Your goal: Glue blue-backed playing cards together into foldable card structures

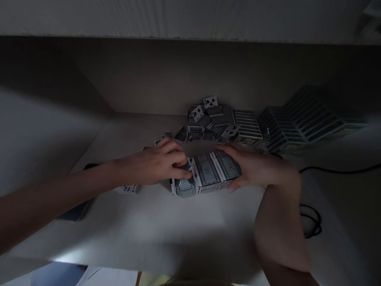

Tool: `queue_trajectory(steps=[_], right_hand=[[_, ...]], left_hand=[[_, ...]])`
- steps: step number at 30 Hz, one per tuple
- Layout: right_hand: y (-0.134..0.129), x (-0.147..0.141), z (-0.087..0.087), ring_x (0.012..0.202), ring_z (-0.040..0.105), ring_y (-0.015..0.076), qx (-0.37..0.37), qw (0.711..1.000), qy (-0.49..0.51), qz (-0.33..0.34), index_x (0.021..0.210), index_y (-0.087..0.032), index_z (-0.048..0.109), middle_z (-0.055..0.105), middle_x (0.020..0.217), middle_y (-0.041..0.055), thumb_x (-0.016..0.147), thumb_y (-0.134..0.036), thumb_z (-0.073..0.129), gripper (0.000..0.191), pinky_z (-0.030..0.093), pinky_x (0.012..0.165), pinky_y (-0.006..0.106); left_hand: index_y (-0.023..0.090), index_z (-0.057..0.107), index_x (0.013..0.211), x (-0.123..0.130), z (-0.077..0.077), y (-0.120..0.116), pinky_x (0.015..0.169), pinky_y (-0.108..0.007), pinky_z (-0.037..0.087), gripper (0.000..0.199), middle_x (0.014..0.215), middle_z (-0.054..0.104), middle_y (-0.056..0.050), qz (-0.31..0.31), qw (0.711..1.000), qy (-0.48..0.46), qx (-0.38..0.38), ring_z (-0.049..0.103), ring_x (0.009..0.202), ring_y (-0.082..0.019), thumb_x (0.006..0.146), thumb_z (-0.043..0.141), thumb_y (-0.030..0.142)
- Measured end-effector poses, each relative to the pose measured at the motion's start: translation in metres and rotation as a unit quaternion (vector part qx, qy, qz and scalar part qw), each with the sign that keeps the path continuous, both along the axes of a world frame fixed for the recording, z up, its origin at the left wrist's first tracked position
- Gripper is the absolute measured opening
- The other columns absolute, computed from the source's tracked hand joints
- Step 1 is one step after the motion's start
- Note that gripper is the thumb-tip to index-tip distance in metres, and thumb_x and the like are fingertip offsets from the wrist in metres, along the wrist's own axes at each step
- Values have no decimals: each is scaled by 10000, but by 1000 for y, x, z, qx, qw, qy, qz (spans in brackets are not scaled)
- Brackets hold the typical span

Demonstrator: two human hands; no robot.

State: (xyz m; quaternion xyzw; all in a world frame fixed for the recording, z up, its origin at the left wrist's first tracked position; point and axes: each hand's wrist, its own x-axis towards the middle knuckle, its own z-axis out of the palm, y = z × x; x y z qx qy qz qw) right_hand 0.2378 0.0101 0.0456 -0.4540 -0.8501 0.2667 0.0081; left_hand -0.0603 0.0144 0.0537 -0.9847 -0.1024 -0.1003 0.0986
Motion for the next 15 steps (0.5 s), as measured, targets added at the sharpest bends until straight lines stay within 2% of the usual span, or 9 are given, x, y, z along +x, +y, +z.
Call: queue_trajectory(steps=[3,5,8,11,15], right_hand=[[3,-5,-4,1165,525,284,35,999,-4,1,1350,-265,379,480,1300,95,585,-344,761,859,446,954,428],[5,-9,-4,1133,544,273,59,998,23,3,1323,-270,394,488,1270,86,618,-320,736,785,453,951,428],[5,-10,0,1131,546,276,96,993,68,2,1317,-290,389,471,1275,75,646,-366,730,757,454,959,438],[3,-6,8,1145,536,290,117,989,86,1,1309,-303,399,462,1277,69,637,-417,745,764,452,966,453],[1,-1,12,1182,509,308,122,988,99,-4,1306,-326,404,450,1312,59,628,-435,751,769,433,994,480]], left_hand=[[261,638,1056,3,6,-2,808,-361,369,280,806,528,-23,-3,1000,0,4,456,929,-219,855,546,89],[249,644,1037,5,14,-5,805,-365,365,241,805,521,-22,3,1000,-1,-1,445,947,-225,870,536,112],[244,641,1027,9,29,-11,768,-347,367,244,860,509,-32,21,999,-3,-35,421,972,-226,887,488,116],[223,634,926,15,43,-17,756,-332,371,159,932,488,-42,56,996,-13,-74,400,1006,-230,879,505,142],[186,590,819,23,52,-22,742,-335,363,109,927,496,-45,41,998,-14,-55,395,994,-231,877,512,138]])
